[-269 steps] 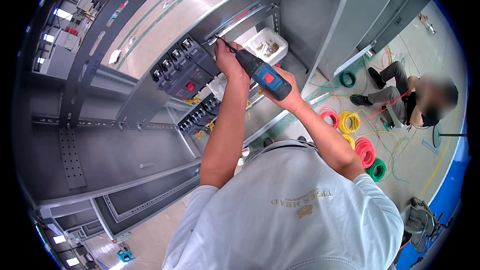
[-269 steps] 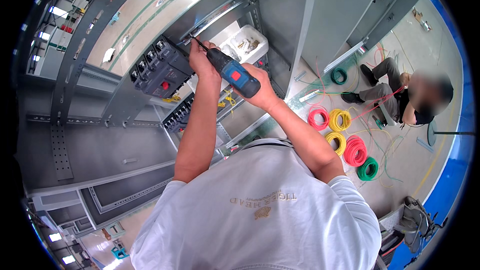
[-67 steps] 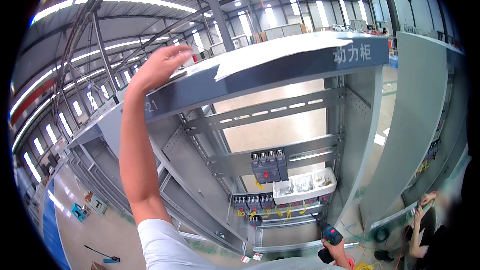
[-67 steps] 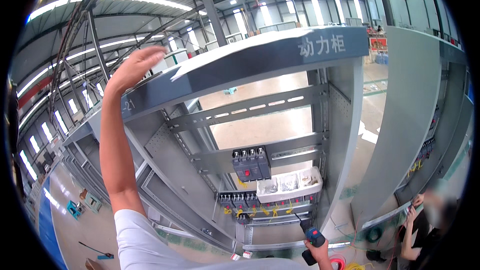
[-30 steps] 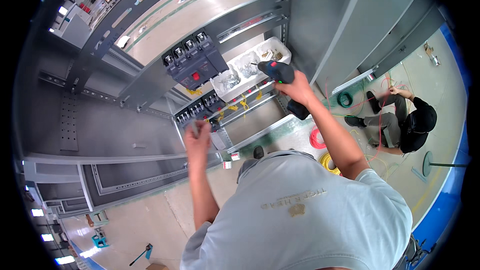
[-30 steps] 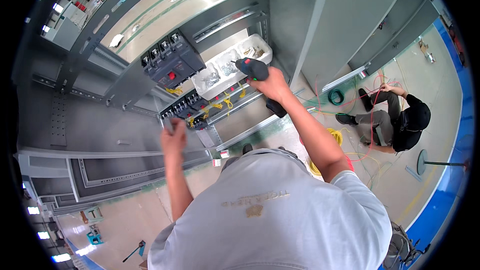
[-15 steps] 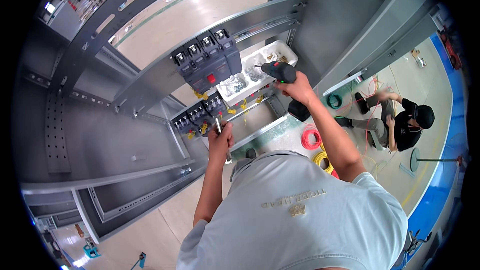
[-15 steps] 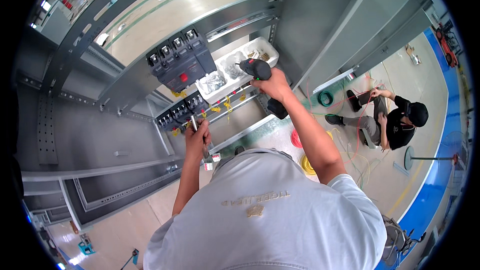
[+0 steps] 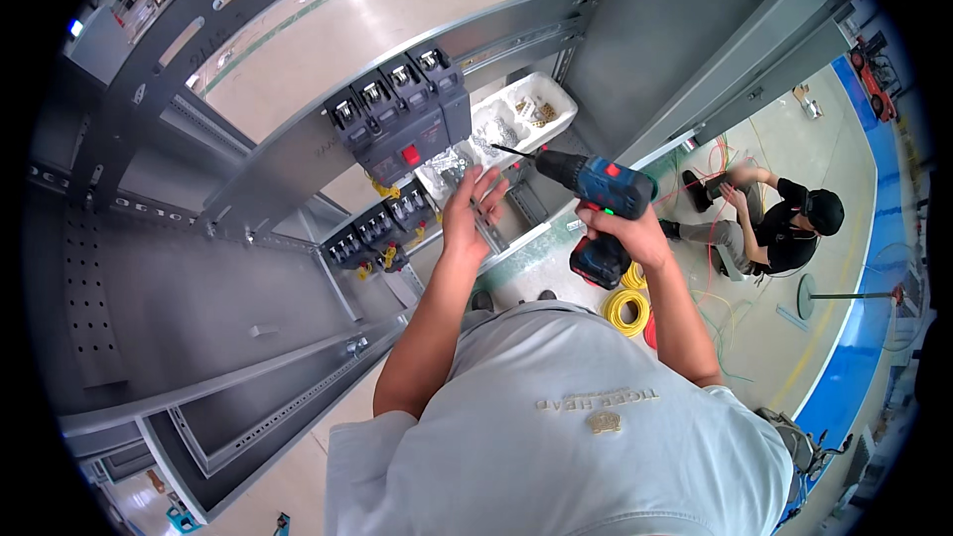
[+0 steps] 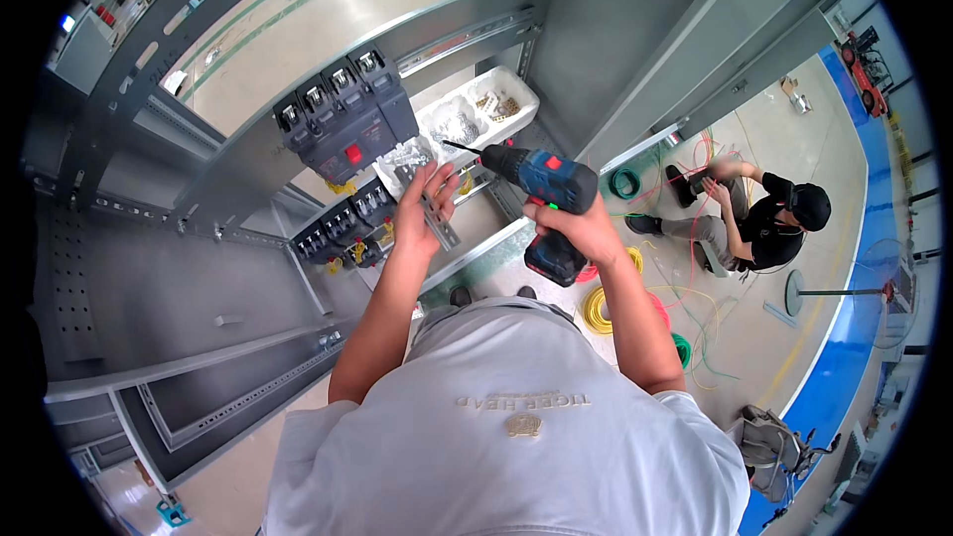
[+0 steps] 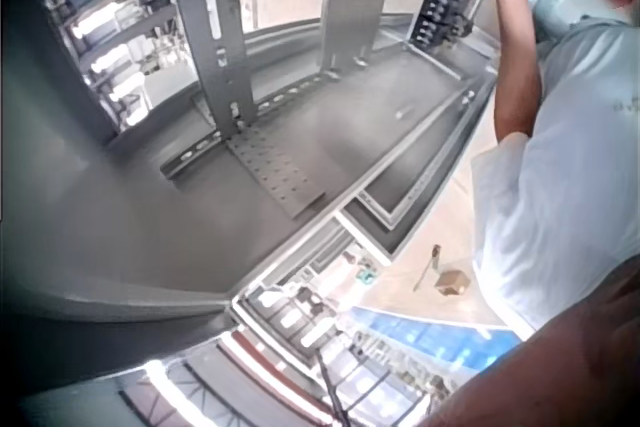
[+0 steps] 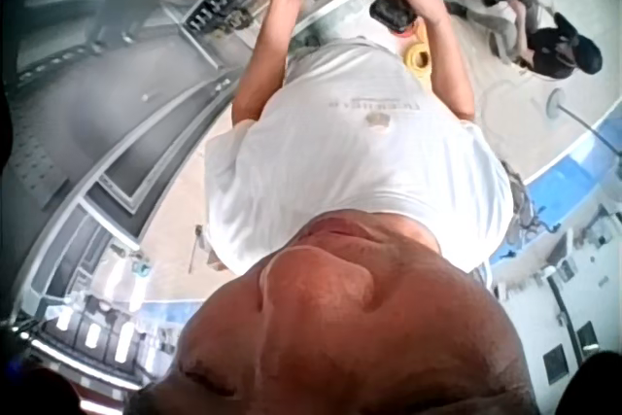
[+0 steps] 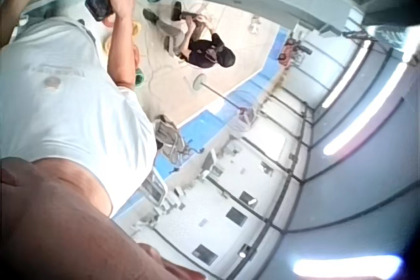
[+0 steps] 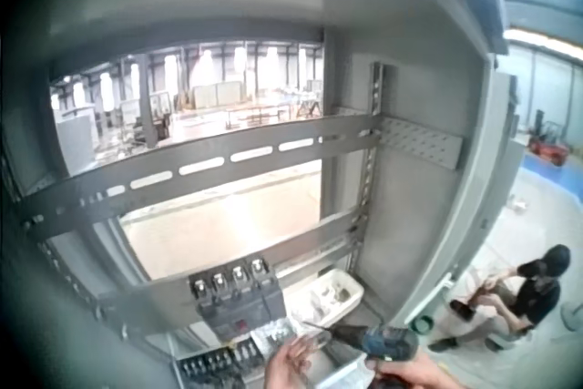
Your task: The person uses a cordless drill to fasten screws into a metal electrical cabinet, repeatedly retrieving screws from a white parts tray and securing components inside the cabinet. A coworker is visible in the background handling colored cables.
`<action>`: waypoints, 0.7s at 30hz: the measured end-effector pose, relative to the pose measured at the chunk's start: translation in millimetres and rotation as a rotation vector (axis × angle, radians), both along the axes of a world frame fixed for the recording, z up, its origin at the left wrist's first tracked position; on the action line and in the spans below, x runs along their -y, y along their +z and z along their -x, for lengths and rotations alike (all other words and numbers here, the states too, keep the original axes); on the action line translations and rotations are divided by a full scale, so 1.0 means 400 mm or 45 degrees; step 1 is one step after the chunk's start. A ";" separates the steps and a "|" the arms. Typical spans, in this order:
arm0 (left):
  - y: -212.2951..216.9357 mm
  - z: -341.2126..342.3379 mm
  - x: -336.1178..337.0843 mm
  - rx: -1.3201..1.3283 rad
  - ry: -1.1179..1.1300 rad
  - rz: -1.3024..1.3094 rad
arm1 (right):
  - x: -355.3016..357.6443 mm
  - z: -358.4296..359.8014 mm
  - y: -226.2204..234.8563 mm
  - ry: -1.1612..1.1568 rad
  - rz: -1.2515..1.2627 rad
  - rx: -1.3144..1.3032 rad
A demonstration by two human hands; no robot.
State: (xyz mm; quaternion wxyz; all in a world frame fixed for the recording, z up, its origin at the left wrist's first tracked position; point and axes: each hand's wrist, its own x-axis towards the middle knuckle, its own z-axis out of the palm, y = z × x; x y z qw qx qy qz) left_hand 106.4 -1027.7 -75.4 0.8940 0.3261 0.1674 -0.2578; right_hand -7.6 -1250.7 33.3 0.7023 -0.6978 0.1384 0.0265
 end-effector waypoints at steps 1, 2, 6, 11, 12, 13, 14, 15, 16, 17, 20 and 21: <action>0.003 -0.002 0.004 -0.009 0.004 0.093 | -0.006 0.020 0.013 0.010 -0.014 0.004; 0.009 0.000 0.006 -0.005 -0.005 0.143 | -0.011 0.040 0.019 0.010 -0.033 0.006; 0.028 0.021 -0.011 -0.003 -0.024 0.243 | -0.030 0.102 0.020 0.091 -0.127 -0.051; -0.003 0.059 -0.055 0.007 0.029 0.190 | -0.071 0.133 0.005 0.105 -0.114 -0.096; -0.006 0.067 -0.062 -0.007 0.041 0.177 | -0.078 0.142 -0.004 0.091 -0.158 -0.112; -0.009 0.079 -0.070 -0.018 0.053 0.164 | -0.085 0.152 -0.015 0.075 -0.202 -0.129; -0.012 0.087 -0.079 -0.033 0.055 0.179 | -0.092 0.155 -0.024 0.070 -0.247 -0.144; -0.015 0.096 -0.088 -0.049 0.058 0.195 | -0.099 0.158 -0.027 0.073 -0.238 -0.137; -0.019 0.107 -0.096 -0.065 0.061 0.212 | -0.108 0.159 -0.025 0.077 -0.228 -0.131; -0.022 0.114 -0.103 -0.056 0.074 0.209 | -0.113 0.158 -0.025 0.083 -0.219 -0.119; -0.028 0.138 -0.116 -0.045 0.127 0.212 | -0.109 0.169 -0.043 0.155 -0.166 -0.067; -0.027 0.146 -0.119 -0.051 0.153 0.220 | -0.109 0.177 -0.044 0.144 -0.168 -0.086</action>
